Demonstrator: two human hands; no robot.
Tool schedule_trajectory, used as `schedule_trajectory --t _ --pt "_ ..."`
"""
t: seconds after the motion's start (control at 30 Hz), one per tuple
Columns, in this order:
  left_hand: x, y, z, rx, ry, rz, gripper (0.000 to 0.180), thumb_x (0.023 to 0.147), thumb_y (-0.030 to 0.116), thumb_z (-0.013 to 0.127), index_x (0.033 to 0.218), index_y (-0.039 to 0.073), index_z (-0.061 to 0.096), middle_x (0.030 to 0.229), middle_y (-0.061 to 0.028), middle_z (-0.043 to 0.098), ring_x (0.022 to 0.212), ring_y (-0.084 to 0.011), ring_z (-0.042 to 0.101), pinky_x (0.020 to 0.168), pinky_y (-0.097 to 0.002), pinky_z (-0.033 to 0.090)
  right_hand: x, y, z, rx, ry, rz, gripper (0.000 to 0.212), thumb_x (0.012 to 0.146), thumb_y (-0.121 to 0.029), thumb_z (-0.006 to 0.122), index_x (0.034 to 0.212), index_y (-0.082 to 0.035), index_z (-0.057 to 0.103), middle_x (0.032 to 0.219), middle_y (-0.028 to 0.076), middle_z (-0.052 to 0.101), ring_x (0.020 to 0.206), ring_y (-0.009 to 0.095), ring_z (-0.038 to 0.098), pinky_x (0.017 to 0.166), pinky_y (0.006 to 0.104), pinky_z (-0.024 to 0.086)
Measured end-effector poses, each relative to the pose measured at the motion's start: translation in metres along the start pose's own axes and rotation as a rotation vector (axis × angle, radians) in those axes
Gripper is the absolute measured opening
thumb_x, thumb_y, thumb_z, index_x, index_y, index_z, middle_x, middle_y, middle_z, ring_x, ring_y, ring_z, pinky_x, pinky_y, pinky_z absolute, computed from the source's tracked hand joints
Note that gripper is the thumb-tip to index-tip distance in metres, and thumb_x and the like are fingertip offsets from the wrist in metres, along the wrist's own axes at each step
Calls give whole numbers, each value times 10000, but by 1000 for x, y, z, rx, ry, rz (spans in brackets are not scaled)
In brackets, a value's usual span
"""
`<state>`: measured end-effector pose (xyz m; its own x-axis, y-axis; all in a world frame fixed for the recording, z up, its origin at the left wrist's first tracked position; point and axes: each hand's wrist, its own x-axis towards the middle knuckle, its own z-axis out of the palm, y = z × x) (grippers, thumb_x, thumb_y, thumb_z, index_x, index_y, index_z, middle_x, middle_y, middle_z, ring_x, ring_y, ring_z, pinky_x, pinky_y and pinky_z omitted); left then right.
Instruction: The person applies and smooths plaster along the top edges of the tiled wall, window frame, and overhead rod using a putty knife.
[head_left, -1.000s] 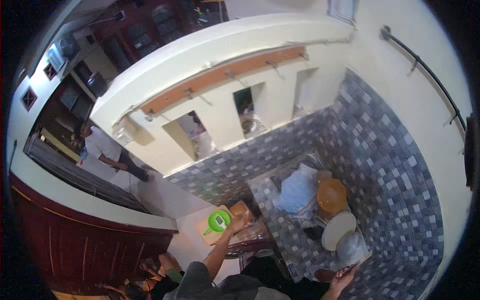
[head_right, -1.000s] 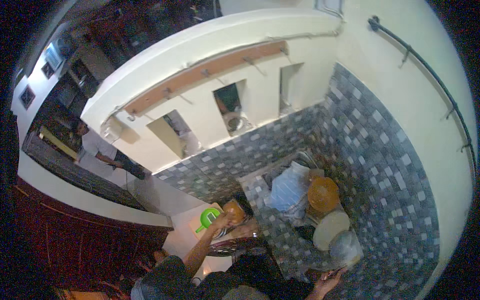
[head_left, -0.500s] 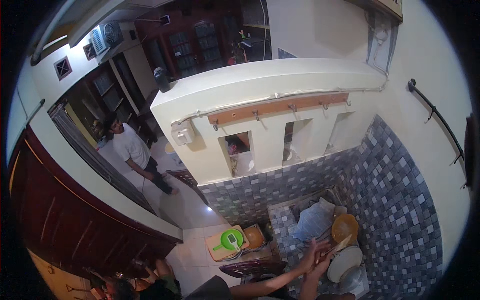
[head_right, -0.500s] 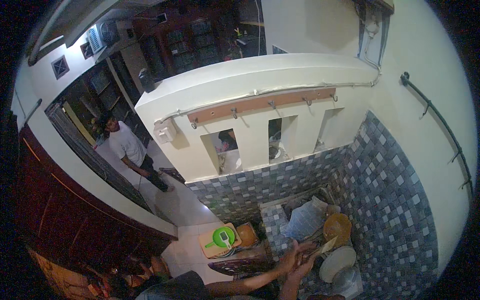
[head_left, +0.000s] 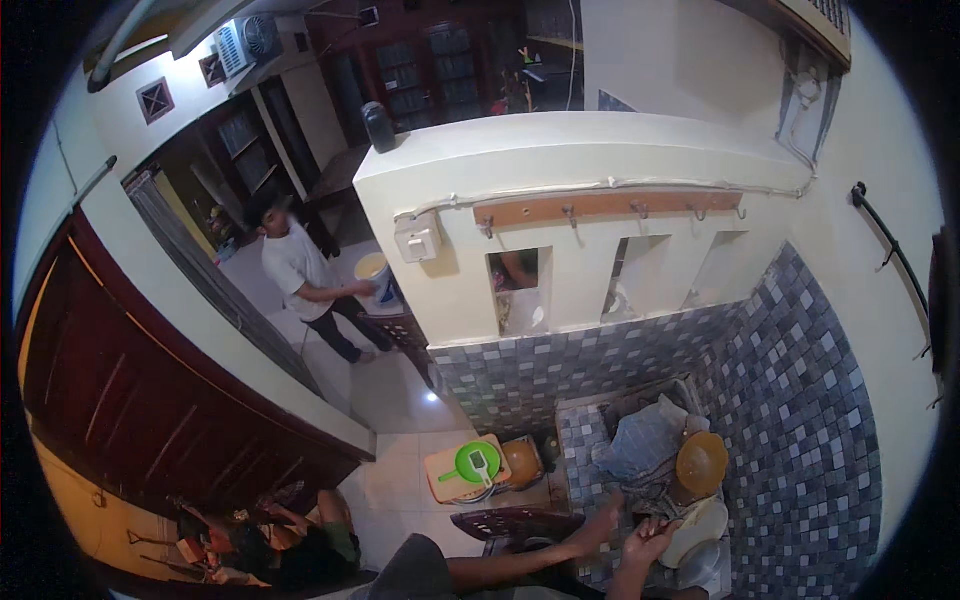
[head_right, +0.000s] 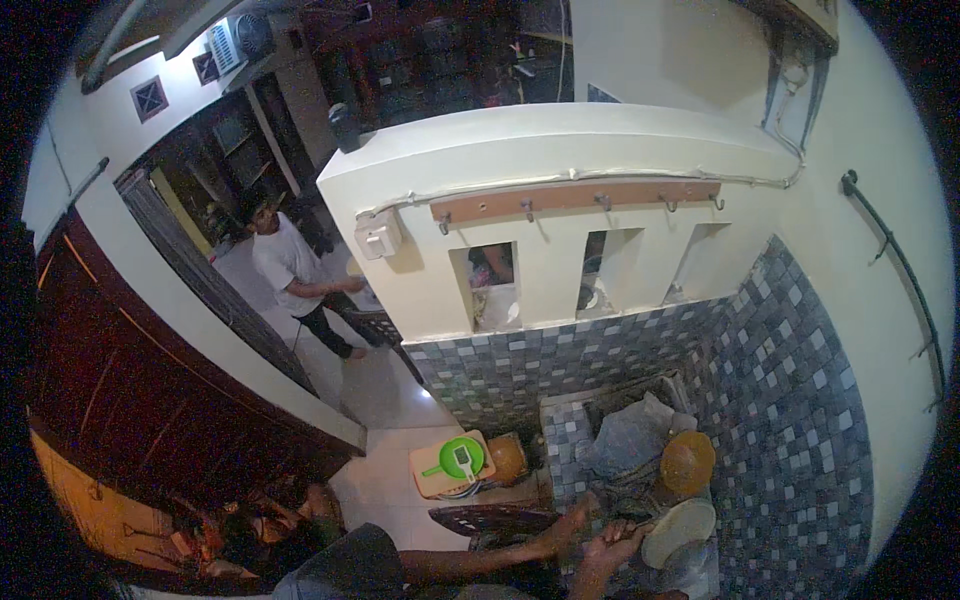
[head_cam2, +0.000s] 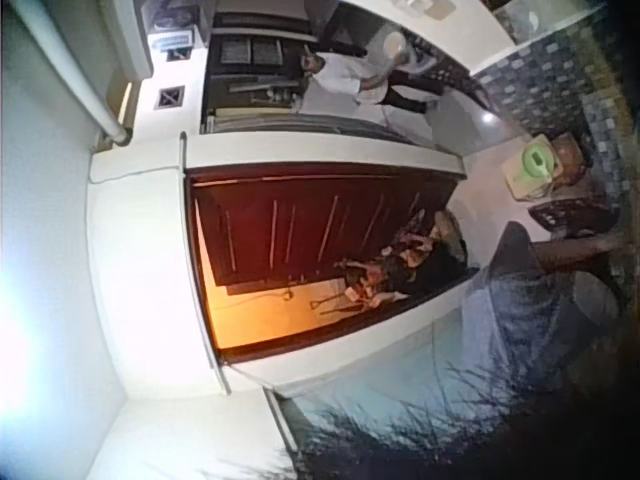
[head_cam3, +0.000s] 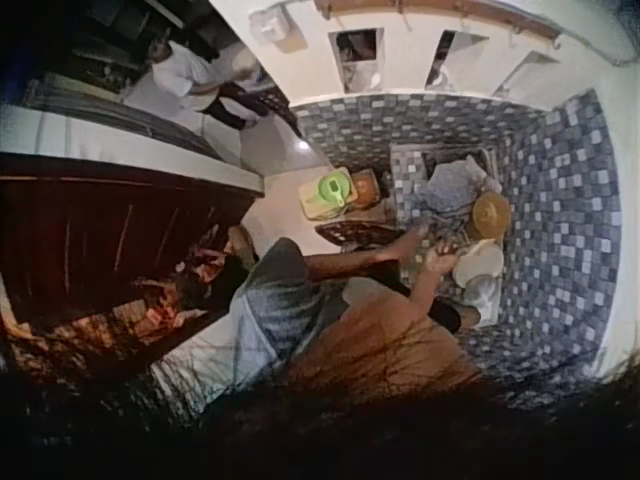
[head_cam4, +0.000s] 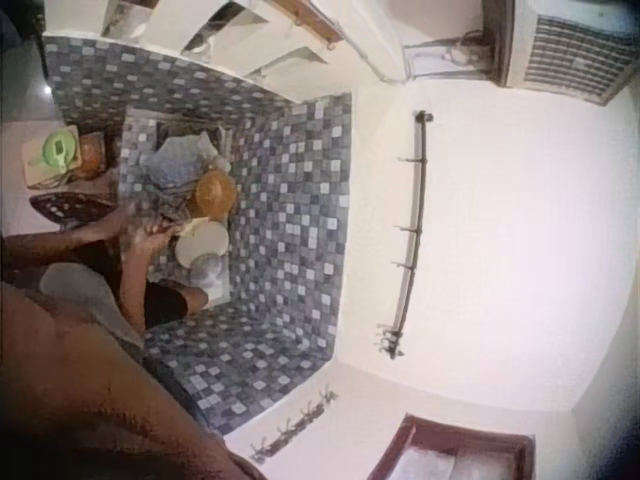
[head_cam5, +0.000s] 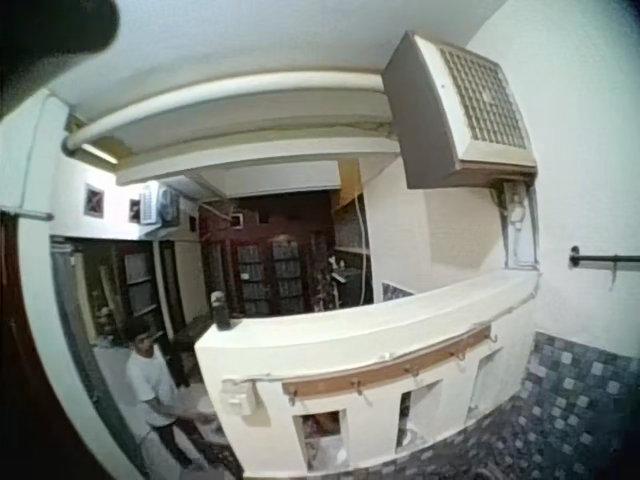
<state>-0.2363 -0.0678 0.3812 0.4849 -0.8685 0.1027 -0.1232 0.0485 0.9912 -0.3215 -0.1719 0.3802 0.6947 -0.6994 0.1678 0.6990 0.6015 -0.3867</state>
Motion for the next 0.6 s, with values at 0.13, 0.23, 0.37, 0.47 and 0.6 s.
schedule_trajectory --t 0.13,0.23,0.37,0.47,0.6 --pt "4 45 9 -621 138 -478 556 987 375 353 1412 23 295 1416 -119 344 1277 -254 351 1084 -335 239 8 28 46 -515 586 -109 353 991 -365 404 1059 -54 557 878 94 603 786 221 598 719 342 522" --pt "-3 71 15 -462 74 -248 512 983 368 369 1375 42 331 1365 -114 383 1221 -263 399 1060 -350 264 23 47 62 -1129 1224 -124 328 984 -352 429 1044 -57 558 923 95 604 853 235 598 759 362 518" --pt "-13 102 5 -22 -43 254 375 973 347 419 1206 67 509 1204 -125 498 1143 -299 455 1038 -449 290 40 55 91 -971 1226 19 360 977 -370 433 1082 -46 548 965 109 595 880 235 590 767 361 511" --pt "-22 114 2 320 -159 611 328 966 331 456 1079 86 642 1084 -133 584 1084 -326 497 1021 -523 309 47 49 109 -843 1256 108 388 971 -384 436 1109 -37 540 996 119 588 900 235 584 773 361 506" --pt "-39 55 24 220 -229 711 205 934 246 537 965 106 684 1105 -59 646 1163 -303 523 1067 -591 226 53 29 122 -641 1332 185 428 964 -403 440 1146 -26 529 1039 132 579 927 235 575 781 360 499"
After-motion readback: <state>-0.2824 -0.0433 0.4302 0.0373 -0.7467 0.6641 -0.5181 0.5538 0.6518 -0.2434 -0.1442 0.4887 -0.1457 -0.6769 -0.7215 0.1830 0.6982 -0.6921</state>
